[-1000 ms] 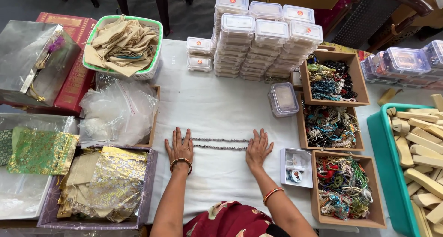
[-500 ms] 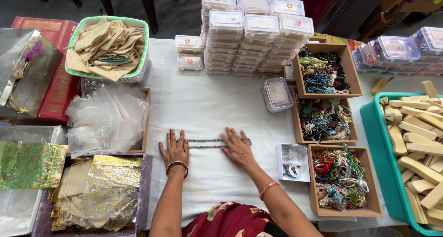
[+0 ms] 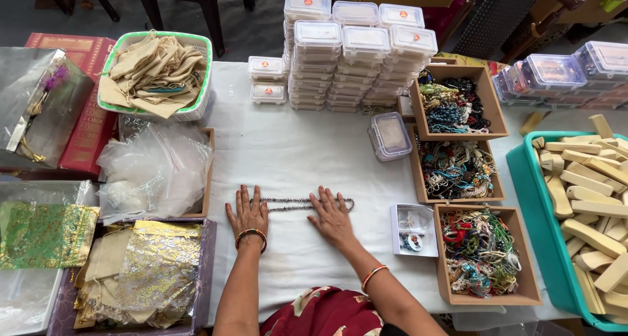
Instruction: The person straightens a beaded necklace on a white tablecloth, then folds it and places it into a small plastic bag. They then place the bagged necklace into a small beige pouch, fold the pouch closed, and place it into a small plastic container, which is then stacked with others.
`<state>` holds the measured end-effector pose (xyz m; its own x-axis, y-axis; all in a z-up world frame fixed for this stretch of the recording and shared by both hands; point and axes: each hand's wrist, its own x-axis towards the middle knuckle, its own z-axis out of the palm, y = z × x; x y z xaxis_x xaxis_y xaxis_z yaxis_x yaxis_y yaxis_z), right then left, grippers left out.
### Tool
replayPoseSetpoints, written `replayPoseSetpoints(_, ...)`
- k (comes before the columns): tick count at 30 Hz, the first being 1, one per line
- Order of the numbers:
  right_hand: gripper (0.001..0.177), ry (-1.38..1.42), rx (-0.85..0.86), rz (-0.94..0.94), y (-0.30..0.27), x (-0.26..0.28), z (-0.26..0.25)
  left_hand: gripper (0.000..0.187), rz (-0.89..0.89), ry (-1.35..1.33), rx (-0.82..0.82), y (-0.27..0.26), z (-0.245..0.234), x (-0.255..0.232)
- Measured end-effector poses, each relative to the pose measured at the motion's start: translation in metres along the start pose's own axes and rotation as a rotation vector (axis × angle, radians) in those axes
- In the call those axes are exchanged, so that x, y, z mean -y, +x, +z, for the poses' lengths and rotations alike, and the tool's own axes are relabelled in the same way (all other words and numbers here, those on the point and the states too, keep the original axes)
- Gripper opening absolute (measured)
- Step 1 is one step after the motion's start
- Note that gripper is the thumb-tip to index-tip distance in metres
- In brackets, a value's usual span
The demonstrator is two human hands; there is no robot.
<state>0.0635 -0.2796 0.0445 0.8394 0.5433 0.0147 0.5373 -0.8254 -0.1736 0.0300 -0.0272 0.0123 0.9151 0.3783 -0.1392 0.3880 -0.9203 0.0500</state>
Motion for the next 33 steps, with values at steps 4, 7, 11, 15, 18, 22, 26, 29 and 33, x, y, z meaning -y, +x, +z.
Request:
replayPoseSetpoints(4, 0.069, -0.125, -0.161, -0.003, -0.029, -0.046, 0.0, 0.061, 0.004, -0.001, 0.017, 0.0, -0.001, 0.0)
replayPoseSetpoints(7, 0.07, -0.149, -0.212, 0.138, -0.042, -0.073, 0.0, 0.062, 0.003, 0.049, 0.018, 0.001, -0.001, -0.001)
replayPoseSetpoints(11, 0.073, 0.034, -0.196, 0.317, -0.024, -0.057, 0.006, 0.063, 0.002, 0.028, 0.028, 0.001, -0.004, -0.002)
replayPoseSetpoints(15, 0.078, 0.021, -0.167, 0.123, 0.001, -0.006, 0.009, 0.063, -0.005, 0.02, 0.036, 0.0, -0.004, -0.001)
replayPoseSetpoints(18, 0.072, -0.088, -0.044, 0.021, 0.003, -0.001, 0.008, 0.064, 0.002, 0.009, 0.056, 0.0, -0.004, 0.001)
replayPoseSetpoints(22, 0.067, -0.133, -0.142, 0.014, -0.014, -0.034, 0.002, 0.063, 0.012, 0.036, 0.048, -0.002, -0.006, -0.001)
replayPoseSetpoints(26, 0.065, -0.09, -0.041, 0.143, -0.024, -0.043, -0.005, 0.063, 0.003, 0.051, 0.076, -0.005, -0.018, -0.002)
replayPoseSetpoints(29, 0.066, -0.016, -0.114, 0.343, -0.015, -0.023, 0.01, 0.062, 0.001, 0.042, 0.069, -0.005, -0.019, -0.001)
replayPoseSetpoints(33, 0.083, -0.014, -0.035, 0.016, 0.013, 0.042, -0.004, 0.062, 0.007, -0.002, 0.086, -0.004, -0.021, -0.001)
